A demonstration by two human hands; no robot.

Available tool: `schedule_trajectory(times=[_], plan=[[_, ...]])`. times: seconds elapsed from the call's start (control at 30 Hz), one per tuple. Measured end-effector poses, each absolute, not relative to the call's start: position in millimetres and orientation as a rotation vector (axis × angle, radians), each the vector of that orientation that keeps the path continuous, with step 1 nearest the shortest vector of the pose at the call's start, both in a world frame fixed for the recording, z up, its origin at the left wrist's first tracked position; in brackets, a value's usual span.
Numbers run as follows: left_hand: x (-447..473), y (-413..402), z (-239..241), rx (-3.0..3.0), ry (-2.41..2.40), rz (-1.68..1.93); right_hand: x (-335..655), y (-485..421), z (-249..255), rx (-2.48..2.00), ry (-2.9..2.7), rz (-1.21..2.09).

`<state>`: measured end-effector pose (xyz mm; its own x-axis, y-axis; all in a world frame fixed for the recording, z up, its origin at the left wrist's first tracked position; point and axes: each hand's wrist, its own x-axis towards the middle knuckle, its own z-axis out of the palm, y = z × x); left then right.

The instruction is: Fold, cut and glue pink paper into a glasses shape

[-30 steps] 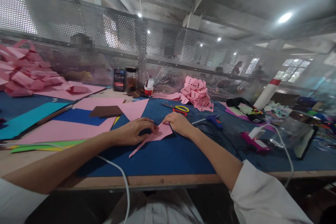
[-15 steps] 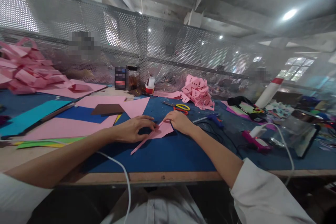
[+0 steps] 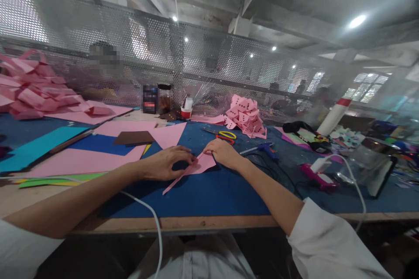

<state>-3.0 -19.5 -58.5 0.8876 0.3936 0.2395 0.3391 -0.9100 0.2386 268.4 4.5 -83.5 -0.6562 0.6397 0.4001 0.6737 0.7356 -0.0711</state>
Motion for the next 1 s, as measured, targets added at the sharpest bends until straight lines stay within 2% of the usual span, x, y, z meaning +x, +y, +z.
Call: schedule_trajectory(times=[0.2,1.0], plan=[[-3.6,-19.0,-59.8,2.879,0.576,0.440,252.9,-11.8,-71.9,-0.885,-2.619,-0.082],[-1.5,-16.2,-66.8,2.881,0.524,0.453,270.9,8.4,-91.7,-1.101,-2.538,-0.222]])
